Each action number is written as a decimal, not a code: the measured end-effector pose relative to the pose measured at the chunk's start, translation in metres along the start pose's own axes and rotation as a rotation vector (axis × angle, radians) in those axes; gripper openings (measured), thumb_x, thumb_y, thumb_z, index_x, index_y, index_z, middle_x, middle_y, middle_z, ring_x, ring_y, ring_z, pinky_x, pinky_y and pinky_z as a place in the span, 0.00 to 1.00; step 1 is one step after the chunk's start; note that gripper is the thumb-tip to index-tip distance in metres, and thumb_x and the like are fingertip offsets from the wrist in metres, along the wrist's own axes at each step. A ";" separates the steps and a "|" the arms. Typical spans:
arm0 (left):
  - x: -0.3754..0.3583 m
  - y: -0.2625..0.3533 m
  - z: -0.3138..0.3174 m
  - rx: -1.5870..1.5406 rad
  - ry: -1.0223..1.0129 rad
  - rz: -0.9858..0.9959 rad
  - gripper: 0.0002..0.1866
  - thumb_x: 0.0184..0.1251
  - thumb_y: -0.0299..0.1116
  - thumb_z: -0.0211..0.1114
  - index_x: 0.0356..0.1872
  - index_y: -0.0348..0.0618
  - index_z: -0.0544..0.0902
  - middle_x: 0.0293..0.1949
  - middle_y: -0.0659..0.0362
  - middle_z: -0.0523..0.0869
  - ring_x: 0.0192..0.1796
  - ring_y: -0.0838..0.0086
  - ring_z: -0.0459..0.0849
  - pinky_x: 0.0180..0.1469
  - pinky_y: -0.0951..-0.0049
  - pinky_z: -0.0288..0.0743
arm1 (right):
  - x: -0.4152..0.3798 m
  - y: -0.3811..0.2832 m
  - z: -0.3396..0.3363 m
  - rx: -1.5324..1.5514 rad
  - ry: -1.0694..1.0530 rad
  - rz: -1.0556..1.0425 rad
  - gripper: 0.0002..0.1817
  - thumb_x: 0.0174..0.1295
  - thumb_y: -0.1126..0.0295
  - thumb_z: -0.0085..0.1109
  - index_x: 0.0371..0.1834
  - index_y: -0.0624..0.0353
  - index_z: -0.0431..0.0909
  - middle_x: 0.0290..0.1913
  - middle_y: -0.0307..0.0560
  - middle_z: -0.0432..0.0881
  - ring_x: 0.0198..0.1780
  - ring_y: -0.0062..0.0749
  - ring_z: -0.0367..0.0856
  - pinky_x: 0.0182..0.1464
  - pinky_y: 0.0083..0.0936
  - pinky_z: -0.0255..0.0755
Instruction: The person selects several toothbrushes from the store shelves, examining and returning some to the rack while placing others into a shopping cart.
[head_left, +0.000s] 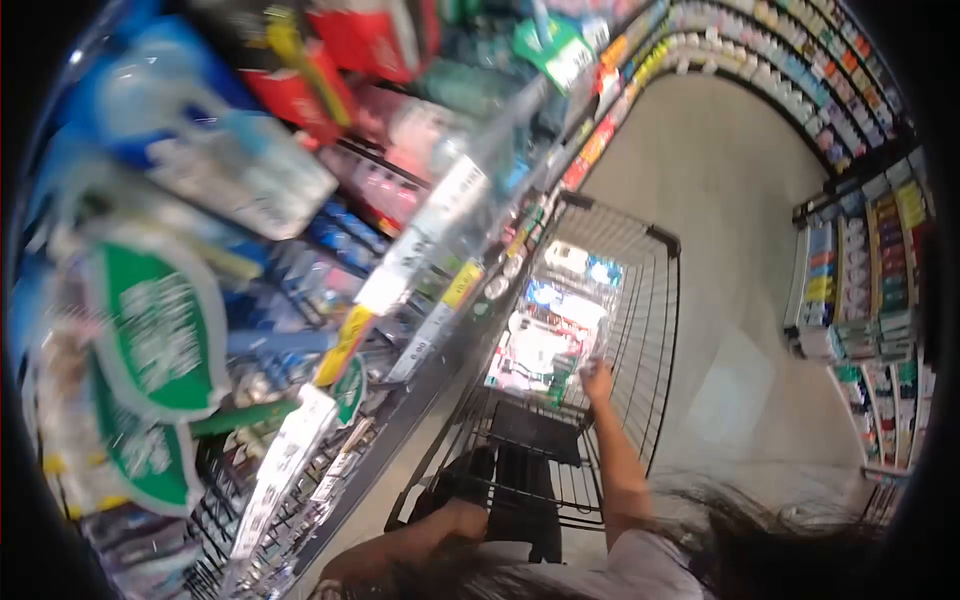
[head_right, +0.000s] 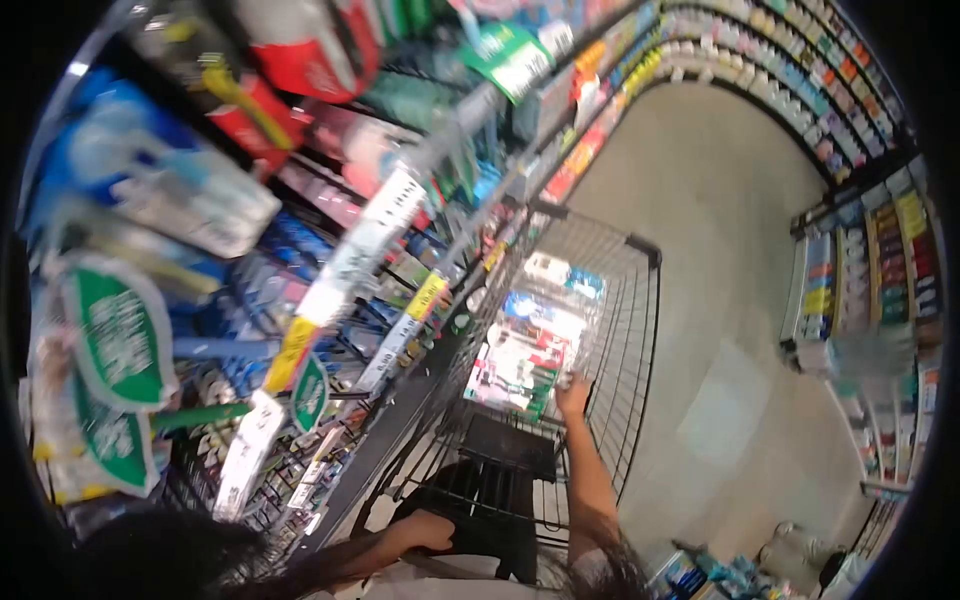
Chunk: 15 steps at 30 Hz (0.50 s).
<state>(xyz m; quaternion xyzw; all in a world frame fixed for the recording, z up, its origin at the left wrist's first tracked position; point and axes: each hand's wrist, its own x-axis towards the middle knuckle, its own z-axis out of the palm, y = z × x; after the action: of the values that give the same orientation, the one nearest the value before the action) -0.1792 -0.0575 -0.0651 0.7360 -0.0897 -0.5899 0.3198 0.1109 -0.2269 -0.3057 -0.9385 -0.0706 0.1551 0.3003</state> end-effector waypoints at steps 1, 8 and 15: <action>-0.003 0.001 0.001 0.038 0.071 -0.036 0.19 0.51 0.42 0.54 0.37 0.39 0.82 0.36 0.53 0.84 0.40 0.58 0.82 0.40 0.60 0.75 | -0.003 -0.028 -0.007 0.126 0.022 -0.079 0.22 0.45 0.74 0.65 0.46 0.57 0.72 0.35 0.52 0.77 0.31 0.40 0.77 0.35 0.32 0.73; -0.041 0.003 0.036 0.047 0.418 -0.102 0.20 0.55 0.44 0.52 0.35 0.38 0.83 0.38 0.46 0.83 0.42 0.56 0.82 0.43 0.58 0.75 | -0.075 -0.218 -0.056 0.584 -0.066 -0.398 0.17 0.53 0.72 0.61 0.45 0.59 0.70 0.35 0.41 0.76 0.28 0.21 0.75 0.28 0.18 0.71; -0.062 -0.006 0.076 -0.092 1.032 -0.070 0.17 0.54 0.44 0.55 0.30 0.38 0.77 0.29 0.45 0.82 0.35 0.52 0.81 0.39 0.55 0.75 | -0.140 -0.399 -0.151 0.908 -0.129 -0.651 0.11 0.56 0.74 0.57 0.43 0.61 0.72 0.30 0.36 0.76 0.30 0.14 0.71 0.31 0.12 0.65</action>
<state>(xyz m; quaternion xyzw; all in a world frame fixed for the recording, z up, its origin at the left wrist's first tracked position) -0.2690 -0.0484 -0.0258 0.9187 0.1304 -0.1641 0.3346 0.0136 -0.0176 0.0796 -0.6335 -0.3010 0.1266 0.7015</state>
